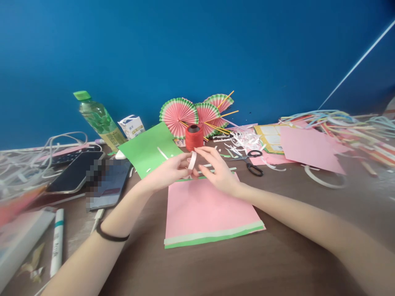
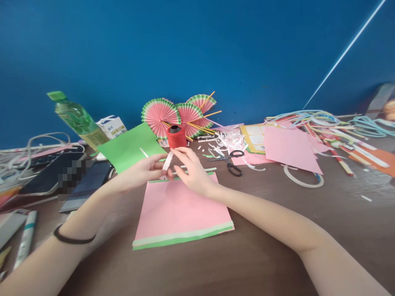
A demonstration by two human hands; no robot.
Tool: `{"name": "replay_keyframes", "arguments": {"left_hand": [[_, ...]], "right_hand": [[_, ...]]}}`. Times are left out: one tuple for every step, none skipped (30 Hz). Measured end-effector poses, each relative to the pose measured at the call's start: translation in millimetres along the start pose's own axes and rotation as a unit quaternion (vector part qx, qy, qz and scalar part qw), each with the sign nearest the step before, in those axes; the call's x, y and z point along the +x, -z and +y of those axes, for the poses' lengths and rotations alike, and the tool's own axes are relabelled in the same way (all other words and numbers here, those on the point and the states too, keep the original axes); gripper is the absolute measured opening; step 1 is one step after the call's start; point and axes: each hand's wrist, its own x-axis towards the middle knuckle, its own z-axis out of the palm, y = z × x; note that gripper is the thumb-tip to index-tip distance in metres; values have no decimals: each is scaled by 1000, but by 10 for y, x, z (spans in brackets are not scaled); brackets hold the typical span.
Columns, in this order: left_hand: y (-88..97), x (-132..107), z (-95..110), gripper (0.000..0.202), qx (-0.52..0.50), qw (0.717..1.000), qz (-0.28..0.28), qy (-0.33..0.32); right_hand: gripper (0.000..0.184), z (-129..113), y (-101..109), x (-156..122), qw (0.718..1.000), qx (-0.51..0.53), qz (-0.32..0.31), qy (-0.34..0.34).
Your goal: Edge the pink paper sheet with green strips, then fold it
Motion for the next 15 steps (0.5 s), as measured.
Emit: {"name": "replay_keyframes", "arguments": {"left_hand": [[-6,8,-14,52,-6,1000,12,6],[-11,16,-29,52,-9,1000,21,11],[-17,23,-43,53,-11,1000,26,12],[-22,28,-56,53,-9,999,29,11],[-27,32,-67,52,-6,999,32,7],[-33,36,-77,53,-3,999,37,4],[-38,39,-84,53,-1,999,43,0],[-42,41,-91,53,0,999,48,-3],[-47,43,-95,54,1,999,52,-4],[-50,46,-99,54,5,998,56,-5],[-53,48,-102,53,13,998,63,-7],[-55,50,-105,52,27,997,70,-10],[-55,52,-108,51,45,996,79,-14],[-55,54,-111,49,65,994,88,-19],[-53,55,-115,48,84,991,96,-25]], "right_hand": [[46,-2,-3,-5,1000,-15,1,6],[47,-4,-5,-10,1000,-28,-1,13],[47,-6,-8,-15,999,-37,-7,20],[47,-6,-10,-19,999,-43,-14,26],[47,-5,-11,-23,998,-45,-18,32],[47,-1,-13,-25,998,-44,-21,37],[47,4,-15,-26,998,-41,-22,43],[47,9,-16,-26,998,-37,-22,48],[47,13,-17,-24,998,-30,-21,51],[46,16,-17,-21,998,-22,-19,52],[45,18,-16,-17,999,-12,-18,49],[43,17,-14,-12,999,1,-16,44],[41,15,-12,-7,999,16,-14,36],[40,12,-9,-1,999,32,-14,24],[38,9,-7,5,999,51,-16,10]]}}
